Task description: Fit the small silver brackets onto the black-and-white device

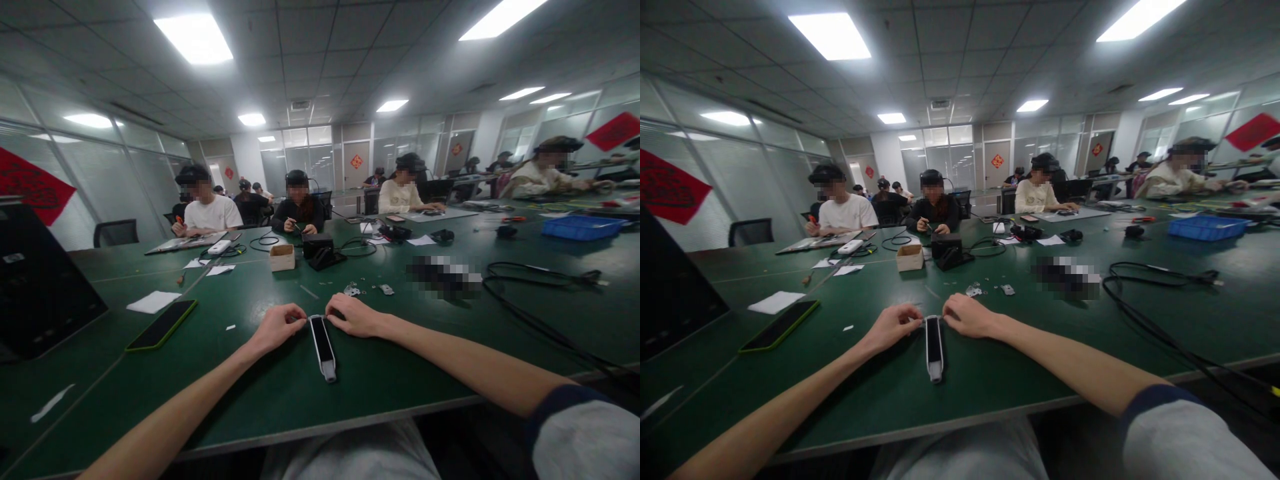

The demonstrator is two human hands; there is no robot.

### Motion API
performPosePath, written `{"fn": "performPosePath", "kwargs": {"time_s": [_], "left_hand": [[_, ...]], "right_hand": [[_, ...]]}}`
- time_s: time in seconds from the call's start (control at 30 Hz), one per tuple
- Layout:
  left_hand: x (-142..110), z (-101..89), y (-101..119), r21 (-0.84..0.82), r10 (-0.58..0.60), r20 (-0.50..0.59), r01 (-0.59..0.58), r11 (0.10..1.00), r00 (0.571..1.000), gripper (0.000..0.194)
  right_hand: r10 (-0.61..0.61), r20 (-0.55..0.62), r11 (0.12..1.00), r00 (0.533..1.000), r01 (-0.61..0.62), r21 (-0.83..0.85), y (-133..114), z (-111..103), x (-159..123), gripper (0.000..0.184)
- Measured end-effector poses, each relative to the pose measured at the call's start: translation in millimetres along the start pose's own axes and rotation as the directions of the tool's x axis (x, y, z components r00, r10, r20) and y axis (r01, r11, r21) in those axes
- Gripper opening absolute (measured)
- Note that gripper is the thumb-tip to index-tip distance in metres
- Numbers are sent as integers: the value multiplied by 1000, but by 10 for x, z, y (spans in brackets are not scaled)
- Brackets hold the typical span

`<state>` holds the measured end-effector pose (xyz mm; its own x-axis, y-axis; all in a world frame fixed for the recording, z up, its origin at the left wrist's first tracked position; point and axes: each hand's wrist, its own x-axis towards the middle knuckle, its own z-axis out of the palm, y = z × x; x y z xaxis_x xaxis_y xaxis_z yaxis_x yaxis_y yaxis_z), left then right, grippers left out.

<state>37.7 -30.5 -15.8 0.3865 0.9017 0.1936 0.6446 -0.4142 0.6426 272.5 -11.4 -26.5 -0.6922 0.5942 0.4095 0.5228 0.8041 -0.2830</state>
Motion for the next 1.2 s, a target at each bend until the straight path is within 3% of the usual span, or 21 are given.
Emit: {"fn": "performPosePath", "kwargs": {"time_s": [0.2, 0.37, 0.43, 0.6, 1.0, 1.1, 1.2], "left_hand": [[-1, 0, 7, 65, 25, -15, -24, 998, 1000, 23], [-7, -10, 11, 78, 40, -14, -38, 996, 999, 23], [-11, -15, 11, 89, 41, -15, -40, 995, 999, 23], [-19, -23, 26, 86, 30, 0, -30, 996, 1000, 24], [-15, -1, 3, 88, 62, -11, -61, 994, 998, 20], [-22, -2, 16, 92, 56, -11, -54, 994, 998, 19], [-25, -2, 15, 88, 52, -9, -51, 995, 999, 20]], "right_hand": [[16, -39, 998, 999, -18, -55, 114, -43, 24, 17], [240, -113, 938, 964, -260, -229, 550, -251, 136, 21], [419, 0, 872, 908, -402, -280, 774, -373, 204, 25], [507, 217, 849, 834, -440, -291, 1116, -556, 379, 20], [685, 280, 715, 673, -545, -438, 972, -531, 669, 17], [685, 262, 706, 680, -532, -468, 962, -509, 683, 24], [661, 222, 710, 717, -502, -493, 974, -468, 684, 35]]}}
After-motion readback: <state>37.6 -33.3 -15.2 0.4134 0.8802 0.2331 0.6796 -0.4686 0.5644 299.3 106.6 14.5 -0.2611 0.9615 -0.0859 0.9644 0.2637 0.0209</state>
